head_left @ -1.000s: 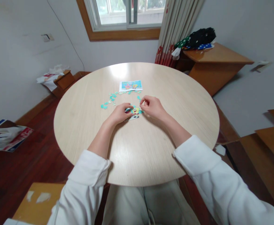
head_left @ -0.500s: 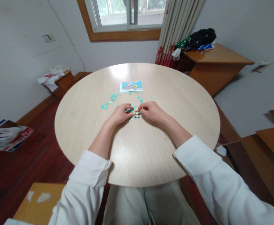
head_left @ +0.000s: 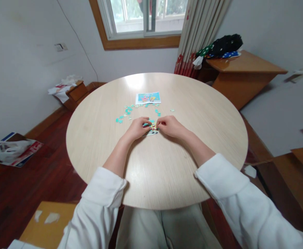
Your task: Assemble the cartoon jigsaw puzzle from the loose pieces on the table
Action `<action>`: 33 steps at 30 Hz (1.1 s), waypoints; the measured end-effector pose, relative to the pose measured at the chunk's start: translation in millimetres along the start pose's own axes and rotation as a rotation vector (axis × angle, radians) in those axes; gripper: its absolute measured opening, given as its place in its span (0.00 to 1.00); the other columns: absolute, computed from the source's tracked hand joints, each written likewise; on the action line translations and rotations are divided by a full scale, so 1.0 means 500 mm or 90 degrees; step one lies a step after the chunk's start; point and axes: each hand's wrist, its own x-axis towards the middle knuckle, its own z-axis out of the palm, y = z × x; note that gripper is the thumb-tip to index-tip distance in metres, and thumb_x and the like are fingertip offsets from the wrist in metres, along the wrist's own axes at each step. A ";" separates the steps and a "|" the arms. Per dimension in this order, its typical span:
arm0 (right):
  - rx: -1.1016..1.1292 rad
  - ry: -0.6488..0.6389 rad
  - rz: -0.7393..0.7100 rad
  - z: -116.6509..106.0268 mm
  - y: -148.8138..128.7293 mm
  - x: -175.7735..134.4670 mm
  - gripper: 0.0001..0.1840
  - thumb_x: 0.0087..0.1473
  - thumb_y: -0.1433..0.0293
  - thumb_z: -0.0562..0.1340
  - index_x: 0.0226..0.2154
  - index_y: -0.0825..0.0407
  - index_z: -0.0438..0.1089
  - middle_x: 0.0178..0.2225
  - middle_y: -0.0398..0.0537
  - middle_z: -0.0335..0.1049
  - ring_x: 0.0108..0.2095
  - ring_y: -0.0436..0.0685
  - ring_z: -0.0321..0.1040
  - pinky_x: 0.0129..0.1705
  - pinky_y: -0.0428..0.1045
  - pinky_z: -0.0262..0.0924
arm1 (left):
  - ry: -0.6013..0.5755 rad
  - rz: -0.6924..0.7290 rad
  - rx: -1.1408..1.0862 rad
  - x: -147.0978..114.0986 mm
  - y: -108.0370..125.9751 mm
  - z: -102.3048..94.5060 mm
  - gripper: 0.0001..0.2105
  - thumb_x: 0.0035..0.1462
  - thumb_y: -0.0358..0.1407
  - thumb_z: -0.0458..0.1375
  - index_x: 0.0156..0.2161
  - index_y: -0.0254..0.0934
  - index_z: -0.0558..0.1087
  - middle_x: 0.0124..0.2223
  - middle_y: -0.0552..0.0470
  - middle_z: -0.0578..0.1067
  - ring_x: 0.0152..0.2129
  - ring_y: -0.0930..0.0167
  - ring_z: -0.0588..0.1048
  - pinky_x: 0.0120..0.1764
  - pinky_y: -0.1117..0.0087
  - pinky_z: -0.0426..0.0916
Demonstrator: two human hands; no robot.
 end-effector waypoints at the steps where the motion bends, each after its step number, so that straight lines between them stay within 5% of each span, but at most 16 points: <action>1: 0.012 0.038 0.008 0.000 0.005 0.002 0.12 0.44 0.78 0.55 0.21 0.54 0.74 0.19 0.42 0.67 0.23 0.49 0.59 0.29 0.45 0.50 | 0.029 -0.008 0.000 0.001 -0.001 -0.001 0.08 0.49 0.29 0.61 0.35 0.35 0.80 0.50 0.42 0.76 0.48 0.64 0.74 0.53 0.64 0.64; 6: 0.055 0.309 0.104 -0.026 0.067 0.022 0.11 0.44 0.75 0.54 0.20 0.54 0.70 0.16 0.41 0.60 0.22 0.50 0.56 0.28 0.47 0.48 | 0.270 -0.163 0.010 0.007 -0.015 -0.035 0.08 0.51 0.31 0.57 0.22 0.36 0.71 0.32 0.50 0.77 0.34 0.68 0.75 0.44 0.67 0.66; 9: 0.065 0.434 0.201 -0.052 0.122 0.038 0.10 0.42 0.77 0.53 0.20 0.54 0.69 0.16 0.40 0.57 0.22 0.51 0.54 0.27 0.47 0.47 | 0.396 -0.244 0.030 0.004 -0.028 -0.067 0.16 0.51 0.30 0.57 0.16 0.38 0.58 0.19 0.57 0.63 0.22 0.73 0.66 0.33 0.71 0.61; 12: 0.117 0.495 0.264 -0.071 0.163 0.049 0.09 0.43 0.77 0.53 0.21 0.54 0.68 0.17 0.39 0.56 0.22 0.50 0.53 0.26 0.47 0.46 | 0.474 -0.288 0.012 -0.001 -0.044 -0.089 0.18 0.51 0.26 0.54 0.16 0.38 0.52 0.17 0.60 0.53 0.19 0.76 0.56 0.27 0.72 0.54; 23: 0.138 0.424 0.254 -0.082 0.174 0.067 0.07 0.42 0.77 0.55 0.18 0.54 0.66 0.15 0.38 0.53 0.20 0.49 0.50 0.26 0.48 0.47 | 0.508 -0.304 -0.024 0.002 -0.099 -0.117 0.13 0.53 0.31 0.57 0.20 0.37 0.62 0.21 0.58 0.64 0.22 0.74 0.63 0.31 0.72 0.57; 28: 0.046 0.350 0.138 -0.042 0.153 0.075 0.09 0.45 0.75 0.55 0.24 0.54 0.71 0.15 0.37 0.53 0.20 0.50 0.52 0.28 0.48 0.48 | 0.543 -0.301 -0.048 0.009 -0.121 -0.119 0.06 0.48 0.29 0.58 0.24 0.36 0.66 0.24 0.57 0.67 0.24 0.73 0.67 0.33 0.71 0.61; 33: -0.129 0.191 -0.017 -0.001 0.118 0.081 0.11 0.51 0.72 0.58 0.35 0.54 0.76 0.29 0.49 0.70 0.33 0.56 0.64 0.40 0.52 0.53 | 0.554 -0.302 -0.063 0.010 -0.124 -0.118 0.06 0.44 0.25 0.57 0.23 0.36 0.65 0.23 0.58 0.66 0.23 0.73 0.67 0.32 0.71 0.61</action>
